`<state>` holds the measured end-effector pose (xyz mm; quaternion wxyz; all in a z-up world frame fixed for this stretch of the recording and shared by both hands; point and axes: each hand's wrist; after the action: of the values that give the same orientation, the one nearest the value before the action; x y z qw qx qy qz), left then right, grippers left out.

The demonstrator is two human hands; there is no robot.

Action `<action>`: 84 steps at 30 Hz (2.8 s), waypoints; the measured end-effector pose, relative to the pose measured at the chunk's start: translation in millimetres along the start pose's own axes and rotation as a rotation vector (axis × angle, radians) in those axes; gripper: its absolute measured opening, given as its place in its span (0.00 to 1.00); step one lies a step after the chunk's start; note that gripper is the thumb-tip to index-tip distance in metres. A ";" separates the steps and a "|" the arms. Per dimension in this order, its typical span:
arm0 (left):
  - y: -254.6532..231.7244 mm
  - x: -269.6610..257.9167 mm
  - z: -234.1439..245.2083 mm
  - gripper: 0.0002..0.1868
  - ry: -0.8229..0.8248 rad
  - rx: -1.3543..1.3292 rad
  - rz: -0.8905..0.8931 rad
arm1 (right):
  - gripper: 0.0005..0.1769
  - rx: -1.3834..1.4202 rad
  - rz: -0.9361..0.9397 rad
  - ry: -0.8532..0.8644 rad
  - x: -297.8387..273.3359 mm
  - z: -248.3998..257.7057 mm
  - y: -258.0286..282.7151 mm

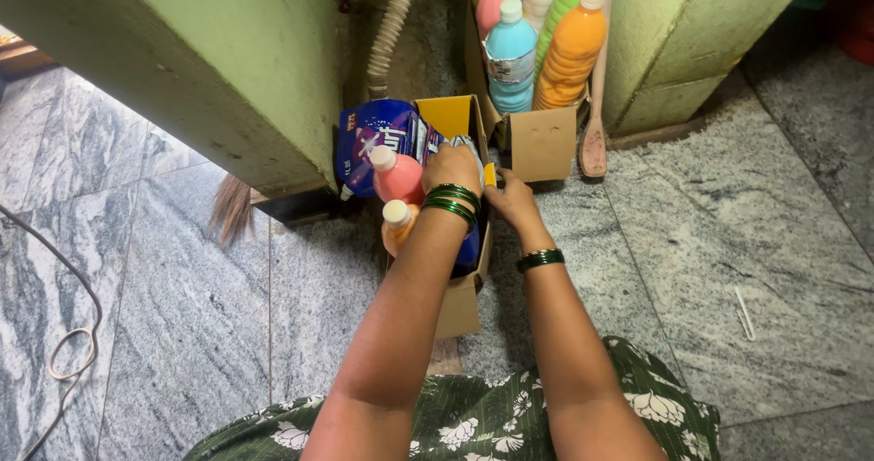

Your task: The person organizes cleaning supplies in a cardboard box, placing bottles of detergent and a packet of detergent powder inside. They adjust the items to fit neatly and then place a wooden stick into the box.

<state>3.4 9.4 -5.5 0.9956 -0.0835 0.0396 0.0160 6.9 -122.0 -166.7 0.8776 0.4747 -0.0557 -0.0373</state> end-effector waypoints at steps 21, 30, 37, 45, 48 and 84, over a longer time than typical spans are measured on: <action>-6.0 18.9 11.3 0.15 0.107 0.299 -0.235 | 0.29 0.112 -0.031 0.165 -11.8 5.9 -0.1; 9.7 35.8 -19.8 0.13 -0.014 0.234 -0.281 | 0.27 0.095 -0.051 0.156 -16.7 11.6 14.3; 1.8 33.6 -26.9 0.14 0.073 0.179 -0.269 | 0.31 0.090 -0.032 0.121 -24.4 8.1 20.3; 2.7 25.7 -26.8 0.15 0.033 0.160 -0.252 | 0.30 0.080 -0.064 0.092 -27.0 5.6 23.6; 0.7 26.1 -28.8 0.14 0.050 0.123 -0.234 | 0.29 0.092 -0.032 0.087 -27.3 7.3 22.1; -0.8 26.4 -33.8 0.23 0.286 0.023 -0.201 | 0.32 0.443 0.295 -0.052 -34.0 -17.1 59.2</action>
<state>27.1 3.6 -40.8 0.9773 -0.0771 0.1725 -0.0962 -23.8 -71.5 -128.5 0.7467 0.6407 -0.1534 0.0918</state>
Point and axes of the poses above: each hand's wrist, its own x-axis towards the middle knuckle, its own z-axis out of the back of the hand, y = z × x, and after that the axes turned 1 degree about -y, right-handed
